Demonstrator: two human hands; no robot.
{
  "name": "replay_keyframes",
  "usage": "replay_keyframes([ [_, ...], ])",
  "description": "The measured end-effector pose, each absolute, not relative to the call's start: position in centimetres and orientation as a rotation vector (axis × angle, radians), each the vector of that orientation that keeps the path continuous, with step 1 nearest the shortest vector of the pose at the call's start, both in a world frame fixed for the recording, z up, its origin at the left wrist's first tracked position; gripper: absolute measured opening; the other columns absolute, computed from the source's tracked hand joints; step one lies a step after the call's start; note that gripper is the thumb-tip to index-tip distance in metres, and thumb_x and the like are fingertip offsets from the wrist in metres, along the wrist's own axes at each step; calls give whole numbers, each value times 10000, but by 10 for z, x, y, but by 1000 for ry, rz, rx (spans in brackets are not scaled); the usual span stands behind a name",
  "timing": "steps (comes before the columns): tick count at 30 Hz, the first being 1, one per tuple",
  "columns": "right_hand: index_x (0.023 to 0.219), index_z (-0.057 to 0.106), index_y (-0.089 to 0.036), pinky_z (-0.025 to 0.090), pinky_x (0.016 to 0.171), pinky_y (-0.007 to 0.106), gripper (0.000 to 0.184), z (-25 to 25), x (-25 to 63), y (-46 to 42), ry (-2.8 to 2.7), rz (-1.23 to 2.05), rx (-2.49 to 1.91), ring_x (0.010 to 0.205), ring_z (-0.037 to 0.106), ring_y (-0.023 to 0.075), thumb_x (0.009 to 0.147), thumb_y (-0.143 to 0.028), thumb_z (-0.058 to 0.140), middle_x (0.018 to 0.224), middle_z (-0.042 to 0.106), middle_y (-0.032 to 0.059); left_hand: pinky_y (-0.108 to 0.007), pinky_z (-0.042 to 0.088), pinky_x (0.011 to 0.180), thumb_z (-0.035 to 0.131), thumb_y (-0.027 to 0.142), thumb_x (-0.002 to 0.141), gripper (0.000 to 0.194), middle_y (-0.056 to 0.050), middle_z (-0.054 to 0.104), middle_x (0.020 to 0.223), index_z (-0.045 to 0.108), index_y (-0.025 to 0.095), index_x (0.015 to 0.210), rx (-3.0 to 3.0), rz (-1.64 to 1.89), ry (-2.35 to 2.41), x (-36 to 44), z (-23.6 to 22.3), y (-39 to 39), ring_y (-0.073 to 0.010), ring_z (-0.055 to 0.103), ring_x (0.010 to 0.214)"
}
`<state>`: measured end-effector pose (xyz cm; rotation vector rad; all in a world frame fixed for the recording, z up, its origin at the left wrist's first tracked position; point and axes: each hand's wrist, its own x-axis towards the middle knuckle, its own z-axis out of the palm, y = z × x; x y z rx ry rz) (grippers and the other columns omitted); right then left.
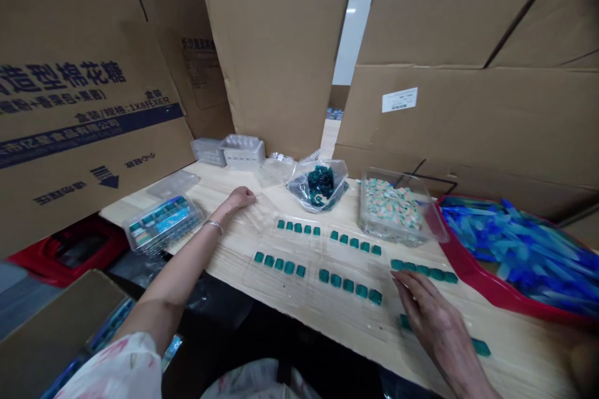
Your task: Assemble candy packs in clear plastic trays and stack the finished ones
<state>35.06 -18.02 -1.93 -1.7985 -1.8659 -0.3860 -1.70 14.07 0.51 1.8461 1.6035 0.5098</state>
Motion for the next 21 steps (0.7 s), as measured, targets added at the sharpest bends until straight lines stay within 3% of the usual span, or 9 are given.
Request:
replay_keyframes([
  [4, 1063, 588, -171, 544, 794, 313, 253, -18, 333, -175, -1895, -353, -1681, 952, 643, 203, 916, -255, 400, 1053, 641, 86, -243, 349, 588, 558, 229, 660, 127, -11, 542, 529, 596, 114, 621, 1926, 633, 1695, -22, 15, 137, -166, 525, 641],
  [11, 1075, 599, -198, 548, 710, 294, 249, 36, 292, -145, -1765, 25, -1551, 808, 645, 173, 895, -305, 465, 1039, 644, 92, -264, 414, 771, 497, 269, 784, 197, -72, 630, 900, 617, 136, 868, 2201, 874, 1473, -7, 60, 101, -172, 561, 826],
  [14, 1197, 541, -200, 537, 644, 294, 401, 71, 271, -110, -1645, 199, -1556, 692, 612, 144, 835, -370, 561, 1039, 647, 88, -288, 434, 788, 445, 305, 861, 226, -63, 603, 918, 604, 157, 920, 2517, 890, 919, 34, 89, 66, -169, 562, 841],
  [17, 1320, 409, -207, 468, 441, 236, 686, 85, 260, -78, -1478, 577, -1530, 473, 523, 83, 719, -398, 678, 927, 675, 53, -316, 451, 810, 399, 286, 902, 240, -69, 590, 966, 593, 168, 979, 2684, 785, 450, 75, 112, 34, -171, 567, 880],
  [19, 1259, 458, -187, 400, 361, 198, 593, 82, 262, -69, -1379, 859, -1441, 383, 459, 55, 730, -369, 655, 775, 672, 11, -362, 444, 870, 420, 278, 898, 229, -81, 589, 1002, 593, 174, 1006, 2704, 813, 314, 93, 117, 20, -193, 561, 951],
  [21, 1177, 494, -173, 345, 320, 172, 492, 74, 270, -72, -1196, 928, -1331, 343, 428, 41, 743, -360, 632, 704, 656, -13, -432, 387, 975, 517, 288, 853, 245, -96, 568, 1103, 575, 189, 1070, 2585, 1066, 364, 101, 112, 13, -232, 510, 1095],
])
